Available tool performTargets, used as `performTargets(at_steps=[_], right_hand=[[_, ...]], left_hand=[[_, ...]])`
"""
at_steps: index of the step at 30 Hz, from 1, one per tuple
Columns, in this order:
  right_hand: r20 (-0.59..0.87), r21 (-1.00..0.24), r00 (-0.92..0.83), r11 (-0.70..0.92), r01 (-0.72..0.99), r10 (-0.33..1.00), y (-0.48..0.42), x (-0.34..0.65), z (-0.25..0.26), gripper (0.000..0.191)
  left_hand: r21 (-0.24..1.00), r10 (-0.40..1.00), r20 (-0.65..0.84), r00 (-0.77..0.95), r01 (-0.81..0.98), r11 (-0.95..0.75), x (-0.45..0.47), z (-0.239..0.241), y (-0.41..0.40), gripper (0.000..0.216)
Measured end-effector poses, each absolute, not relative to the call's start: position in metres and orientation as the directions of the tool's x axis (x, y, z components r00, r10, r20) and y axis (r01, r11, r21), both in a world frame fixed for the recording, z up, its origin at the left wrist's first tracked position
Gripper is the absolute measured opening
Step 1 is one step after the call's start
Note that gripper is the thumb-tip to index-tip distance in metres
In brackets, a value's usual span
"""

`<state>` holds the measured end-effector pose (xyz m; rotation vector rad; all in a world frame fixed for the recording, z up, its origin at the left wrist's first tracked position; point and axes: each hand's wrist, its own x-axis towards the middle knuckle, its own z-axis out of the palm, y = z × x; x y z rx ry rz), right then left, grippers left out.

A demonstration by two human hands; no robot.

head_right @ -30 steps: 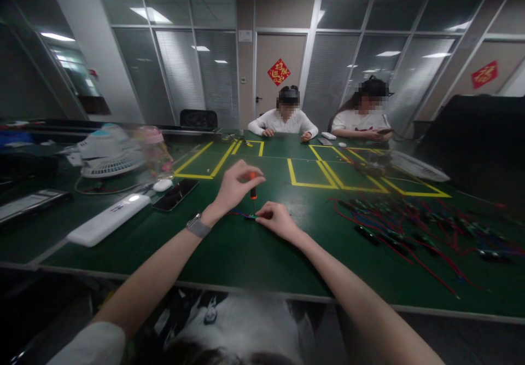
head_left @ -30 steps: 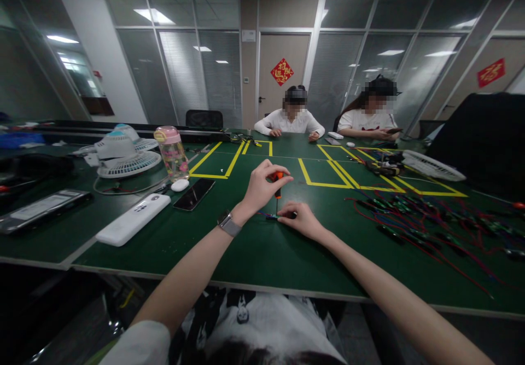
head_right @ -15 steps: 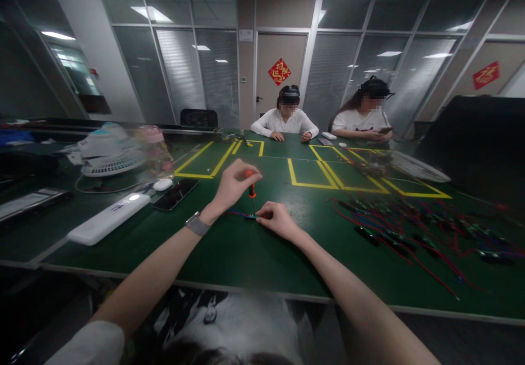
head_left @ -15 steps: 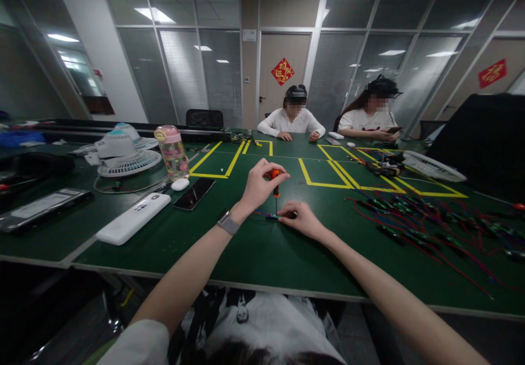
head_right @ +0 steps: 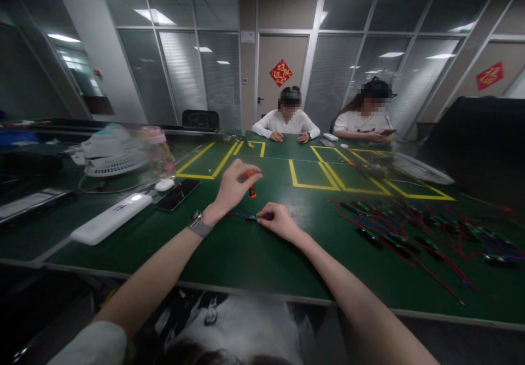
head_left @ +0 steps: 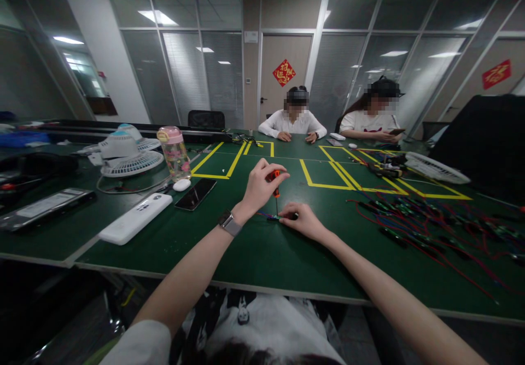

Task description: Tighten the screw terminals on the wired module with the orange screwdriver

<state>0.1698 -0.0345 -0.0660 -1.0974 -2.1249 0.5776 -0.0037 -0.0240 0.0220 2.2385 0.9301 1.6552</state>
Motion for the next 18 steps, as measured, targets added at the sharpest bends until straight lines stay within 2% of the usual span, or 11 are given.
performTargets(at_steps=[2, 6, 8, 11, 13, 15, 18], right_hand=[[0.351, -0.644, -0.426, 0.546, 0.536, 0.833, -0.034, 0.17, -0.066, 0.012], [0.351, -0.651, -0.426, 0.544, 0.529, 0.834, -0.034, 0.17, -0.066, 0.012], [0.353, -0.649, -0.418, 0.541, 0.534, 0.837, -0.034, 0.17, -0.066, 0.012], [0.352, -0.643, -0.414, 0.538, 0.544, 0.84, -0.035, 0.17, -0.066, 0.012], [0.35, -0.639, -0.417, 0.539, 0.549, 0.839, -0.035, 0.17, -0.065, 0.012], [0.346, -0.637, -0.423, 0.541, 0.549, 0.837, -0.035, 0.17, -0.065, 0.012], [0.346, -0.643, -0.427, 0.543, 0.54, 0.835, -0.034, 0.17, -0.066, 0.013]], left_hand=[[0.527, 0.596, 0.772, 0.222, 0.303, -0.794, -0.004, 0.022, -0.023, 0.024], [0.701, 0.684, 0.668, 0.293, 0.06, -0.71, -0.002, 0.021, -0.018, 0.031], [0.719, 0.713, 0.658, 0.244, 0.079, -0.69, -0.001, 0.02, -0.016, 0.025], [0.641, 0.678, 0.727, 0.107, 0.247, -0.726, -0.003, 0.019, -0.017, 0.017], [0.596, 0.648, 0.757, 0.082, 0.319, -0.737, -0.004, 0.019, -0.018, 0.017], [0.591, 0.645, 0.755, 0.118, 0.303, -0.747, -0.005, 0.019, -0.017, 0.021], [0.68, 0.692, 0.693, 0.2, 0.138, -0.72, -0.005, 0.018, -0.013, 0.03]])
